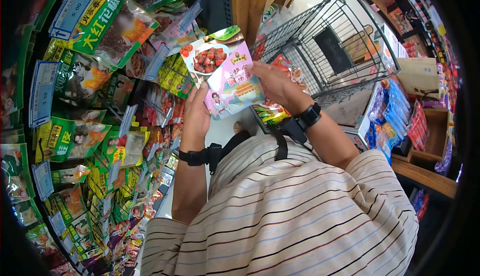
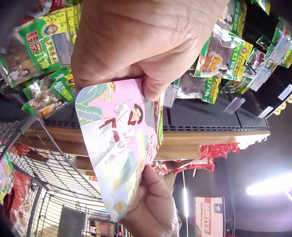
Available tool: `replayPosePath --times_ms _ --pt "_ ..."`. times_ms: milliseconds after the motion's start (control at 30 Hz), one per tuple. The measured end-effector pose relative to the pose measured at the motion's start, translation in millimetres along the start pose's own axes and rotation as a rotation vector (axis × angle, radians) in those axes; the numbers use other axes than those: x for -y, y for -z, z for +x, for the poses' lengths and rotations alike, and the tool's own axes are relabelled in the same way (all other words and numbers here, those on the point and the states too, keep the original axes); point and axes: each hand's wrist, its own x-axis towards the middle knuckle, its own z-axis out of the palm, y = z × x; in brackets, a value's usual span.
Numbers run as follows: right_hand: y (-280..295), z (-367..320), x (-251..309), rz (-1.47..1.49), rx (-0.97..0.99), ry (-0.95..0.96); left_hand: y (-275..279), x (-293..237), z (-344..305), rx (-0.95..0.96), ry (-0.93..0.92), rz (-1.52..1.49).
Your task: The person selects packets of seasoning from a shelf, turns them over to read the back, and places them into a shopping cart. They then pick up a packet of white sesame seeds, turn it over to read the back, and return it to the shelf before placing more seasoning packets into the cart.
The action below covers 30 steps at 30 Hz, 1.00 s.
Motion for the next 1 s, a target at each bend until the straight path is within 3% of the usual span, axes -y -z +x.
replayPosePath --times_ms 533,767,867,1000 --pt "2.3 14.9 -10.8 0.016 0.015 -0.014 9.9 3.2 3.5 -0.077 -0.019 0.016" --pt "0.5 23.1 -12.6 -0.201 -0.091 -0.044 20.1 0.0 17.4 -0.144 -0.084 0.068" --pt "5.5 25.2 -18.6 -0.148 -0.010 0.052 24.7 -12.4 24.3 -0.177 -0.088 0.128" --pt "17.6 22.1 -22.2 -0.215 -0.053 0.101 32.7 -17.8 41.3 -0.175 -0.162 0.216"
